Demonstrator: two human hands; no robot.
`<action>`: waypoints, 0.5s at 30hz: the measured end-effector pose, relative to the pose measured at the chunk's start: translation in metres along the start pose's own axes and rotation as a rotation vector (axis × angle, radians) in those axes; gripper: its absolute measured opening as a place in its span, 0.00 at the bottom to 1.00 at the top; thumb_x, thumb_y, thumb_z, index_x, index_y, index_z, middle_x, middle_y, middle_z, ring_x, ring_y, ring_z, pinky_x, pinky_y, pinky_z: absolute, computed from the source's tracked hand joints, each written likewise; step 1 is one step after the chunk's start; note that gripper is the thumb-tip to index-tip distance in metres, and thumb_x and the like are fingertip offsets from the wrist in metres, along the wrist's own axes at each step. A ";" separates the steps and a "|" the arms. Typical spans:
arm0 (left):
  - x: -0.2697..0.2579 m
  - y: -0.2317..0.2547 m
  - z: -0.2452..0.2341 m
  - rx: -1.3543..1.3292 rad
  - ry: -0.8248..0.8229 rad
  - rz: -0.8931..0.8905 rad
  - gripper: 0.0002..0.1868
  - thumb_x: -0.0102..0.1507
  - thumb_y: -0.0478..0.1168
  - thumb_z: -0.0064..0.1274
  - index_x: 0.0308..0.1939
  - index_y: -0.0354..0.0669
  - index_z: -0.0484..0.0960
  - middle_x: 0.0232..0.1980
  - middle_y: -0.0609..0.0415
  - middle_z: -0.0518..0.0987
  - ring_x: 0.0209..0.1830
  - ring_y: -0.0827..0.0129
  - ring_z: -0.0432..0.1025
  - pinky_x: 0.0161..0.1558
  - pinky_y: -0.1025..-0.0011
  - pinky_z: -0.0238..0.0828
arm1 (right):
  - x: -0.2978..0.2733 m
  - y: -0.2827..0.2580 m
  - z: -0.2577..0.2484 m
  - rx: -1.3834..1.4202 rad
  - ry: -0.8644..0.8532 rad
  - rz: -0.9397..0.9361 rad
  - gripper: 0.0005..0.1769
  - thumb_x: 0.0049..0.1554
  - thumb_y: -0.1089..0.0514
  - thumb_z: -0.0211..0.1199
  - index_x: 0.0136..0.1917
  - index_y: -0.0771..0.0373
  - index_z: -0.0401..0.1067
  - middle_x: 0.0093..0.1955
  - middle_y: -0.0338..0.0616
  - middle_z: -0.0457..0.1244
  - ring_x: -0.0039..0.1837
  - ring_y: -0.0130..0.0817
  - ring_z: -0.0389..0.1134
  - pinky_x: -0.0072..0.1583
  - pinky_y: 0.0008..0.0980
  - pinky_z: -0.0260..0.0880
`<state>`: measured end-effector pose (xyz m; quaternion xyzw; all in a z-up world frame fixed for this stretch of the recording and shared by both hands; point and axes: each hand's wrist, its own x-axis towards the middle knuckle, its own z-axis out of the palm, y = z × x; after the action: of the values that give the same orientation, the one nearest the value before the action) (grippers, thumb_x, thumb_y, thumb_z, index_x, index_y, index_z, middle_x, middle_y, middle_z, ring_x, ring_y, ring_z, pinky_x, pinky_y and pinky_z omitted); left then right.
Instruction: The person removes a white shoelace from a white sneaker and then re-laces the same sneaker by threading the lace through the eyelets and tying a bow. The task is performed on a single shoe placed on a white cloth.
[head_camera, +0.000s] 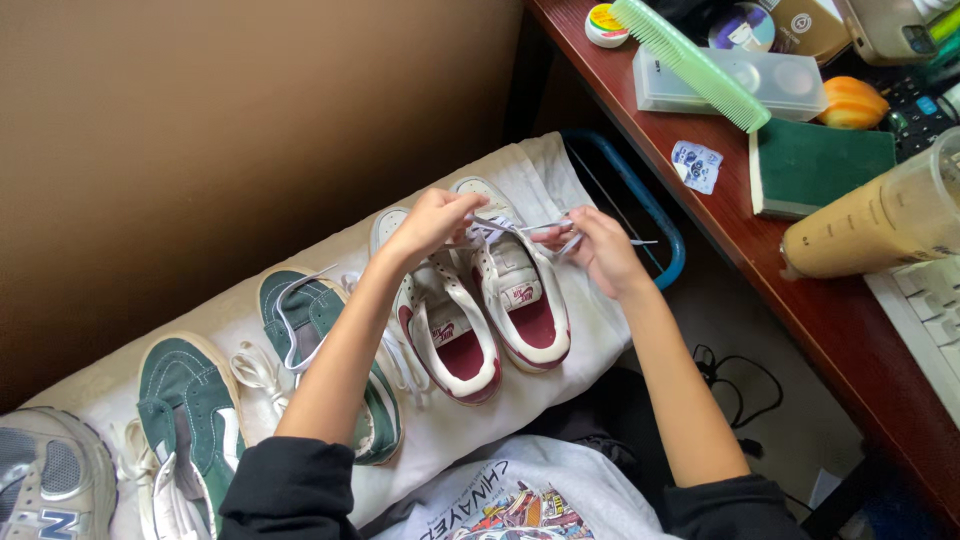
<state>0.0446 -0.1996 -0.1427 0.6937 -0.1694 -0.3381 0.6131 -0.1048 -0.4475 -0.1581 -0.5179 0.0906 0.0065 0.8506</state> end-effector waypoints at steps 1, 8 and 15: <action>-0.001 0.000 -0.001 -0.006 -0.017 -0.021 0.23 0.66 0.51 0.54 0.22 0.38 0.75 0.21 0.60 0.71 0.19 0.77 0.63 0.27 0.74 0.63 | 0.001 0.001 0.000 -0.132 0.055 0.027 0.11 0.69 0.56 0.48 0.48 0.64 0.65 0.48 0.53 0.68 0.59 0.50 0.73 0.61 0.44 0.72; 0.005 0.007 -0.010 -0.003 -0.140 0.033 0.16 0.64 0.42 0.47 0.31 0.34 0.84 0.30 0.56 0.81 0.28 0.77 0.71 0.34 0.77 0.69 | -0.013 -0.034 0.037 -1.271 0.090 -0.428 0.12 0.63 0.56 0.56 0.53 0.66 0.71 0.51 0.53 0.66 0.56 0.46 0.69 0.58 0.39 0.67; 0.005 0.002 -0.005 0.041 -0.176 0.085 0.15 0.63 0.40 0.48 0.36 0.34 0.88 0.33 0.56 0.82 0.34 0.80 0.72 0.36 0.79 0.68 | -0.012 -0.039 0.066 -1.186 -0.153 -0.363 0.11 0.63 0.55 0.58 0.51 0.65 0.72 0.52 0.46 0.67 0.55 0.37 0.69 0.59 0.34 0.68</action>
<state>0.0521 -0.1995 -0.1424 0.6660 -0.2587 -0.3681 0.5951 -0.1025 -0.4063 -0.0924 -0.9072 -0.0789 -0.0518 0.4099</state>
